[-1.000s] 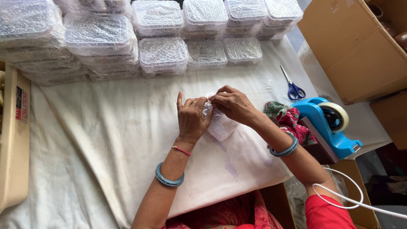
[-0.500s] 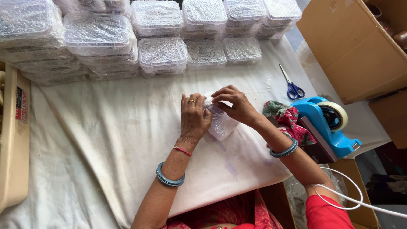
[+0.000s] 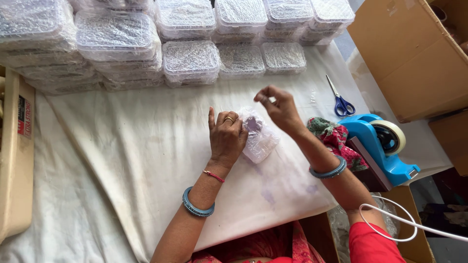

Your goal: The person wraps a small plastic container in bubble wrap, secures it with tape from a dispenser, and places it on a stack of similarly wrapped containers.

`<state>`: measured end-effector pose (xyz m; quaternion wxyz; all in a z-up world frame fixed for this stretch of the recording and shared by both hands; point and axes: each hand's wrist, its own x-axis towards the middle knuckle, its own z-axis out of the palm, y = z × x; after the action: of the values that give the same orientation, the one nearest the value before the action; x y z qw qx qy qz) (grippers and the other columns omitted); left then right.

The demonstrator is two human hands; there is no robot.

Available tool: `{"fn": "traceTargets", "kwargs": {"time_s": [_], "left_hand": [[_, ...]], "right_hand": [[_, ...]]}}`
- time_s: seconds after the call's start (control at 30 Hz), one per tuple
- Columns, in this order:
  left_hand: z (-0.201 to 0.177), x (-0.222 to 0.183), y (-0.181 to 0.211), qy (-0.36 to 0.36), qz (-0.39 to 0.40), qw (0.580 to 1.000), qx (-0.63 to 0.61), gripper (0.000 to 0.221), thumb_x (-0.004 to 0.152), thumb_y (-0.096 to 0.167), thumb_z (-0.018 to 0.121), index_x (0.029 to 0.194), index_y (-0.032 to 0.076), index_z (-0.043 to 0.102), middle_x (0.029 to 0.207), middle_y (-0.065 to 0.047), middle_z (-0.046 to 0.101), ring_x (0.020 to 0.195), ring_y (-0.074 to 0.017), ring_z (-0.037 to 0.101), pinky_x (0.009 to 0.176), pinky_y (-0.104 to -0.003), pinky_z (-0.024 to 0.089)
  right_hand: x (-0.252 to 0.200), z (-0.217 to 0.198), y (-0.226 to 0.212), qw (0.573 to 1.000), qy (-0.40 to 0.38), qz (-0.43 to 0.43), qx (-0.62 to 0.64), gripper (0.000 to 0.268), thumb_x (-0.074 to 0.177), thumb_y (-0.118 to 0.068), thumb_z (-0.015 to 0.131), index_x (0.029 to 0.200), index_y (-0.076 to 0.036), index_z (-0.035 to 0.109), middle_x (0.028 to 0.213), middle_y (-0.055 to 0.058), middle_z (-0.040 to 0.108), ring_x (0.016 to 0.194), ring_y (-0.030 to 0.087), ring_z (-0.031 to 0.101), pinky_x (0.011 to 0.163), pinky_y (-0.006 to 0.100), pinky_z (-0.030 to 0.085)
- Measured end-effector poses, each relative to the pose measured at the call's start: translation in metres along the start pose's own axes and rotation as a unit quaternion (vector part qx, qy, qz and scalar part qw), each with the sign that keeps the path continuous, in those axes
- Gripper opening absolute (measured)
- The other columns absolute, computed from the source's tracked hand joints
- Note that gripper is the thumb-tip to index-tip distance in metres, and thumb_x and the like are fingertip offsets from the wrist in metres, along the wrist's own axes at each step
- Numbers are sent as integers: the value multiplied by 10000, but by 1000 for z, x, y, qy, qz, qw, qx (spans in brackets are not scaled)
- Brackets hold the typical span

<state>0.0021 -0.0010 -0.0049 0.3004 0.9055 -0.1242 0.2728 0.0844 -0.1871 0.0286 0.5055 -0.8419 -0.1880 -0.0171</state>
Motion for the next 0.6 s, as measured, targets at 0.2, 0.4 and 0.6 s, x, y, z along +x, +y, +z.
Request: {"fn": "traceTargets", "kwargs": {"time_s": [0.2, 0.4, 0.6], "left_hand": [[-5, 0, 6, 32, 0, 999, 19, 84, 835, 142, 745, 859, 62, 759, 1210, -58, 671, 1217, -235, 560, 1263, -573, 202], [-7, 0, 7, 38, -16, 999, 25, 93, 807, 166, 757, 801, 74, 745, 1313, -53, 609, 1336, -248, 491, 1261, -597, 182], [-2, -1, 5, 49, -24, 998, 42, 117, 807, 194, 754, 772, 85, 734, 1430, -61, 570, 1440, -283, 421, 1262, -611, 144]], "right_hand": [[28, 6, -18, 997, -22, 13, -71, 143, 995, -162, 675, 1026, -30, 718, 988, 70, 774, 931, 144, 725, 784, 309, 596], [43, 31, -8, 992, -67, -4, -104, 155, 987, -192, 681, 1026, -44, 709, 958, 69, 772, 886, 163, 730, 766, 355, 576], [48, 39, -7, 956, -70, -119, -260, 155, 1000, -196, 683, 974, -44, 697, 881, 82, 718, 878, 281, 627, 779, 434, 506]]}}
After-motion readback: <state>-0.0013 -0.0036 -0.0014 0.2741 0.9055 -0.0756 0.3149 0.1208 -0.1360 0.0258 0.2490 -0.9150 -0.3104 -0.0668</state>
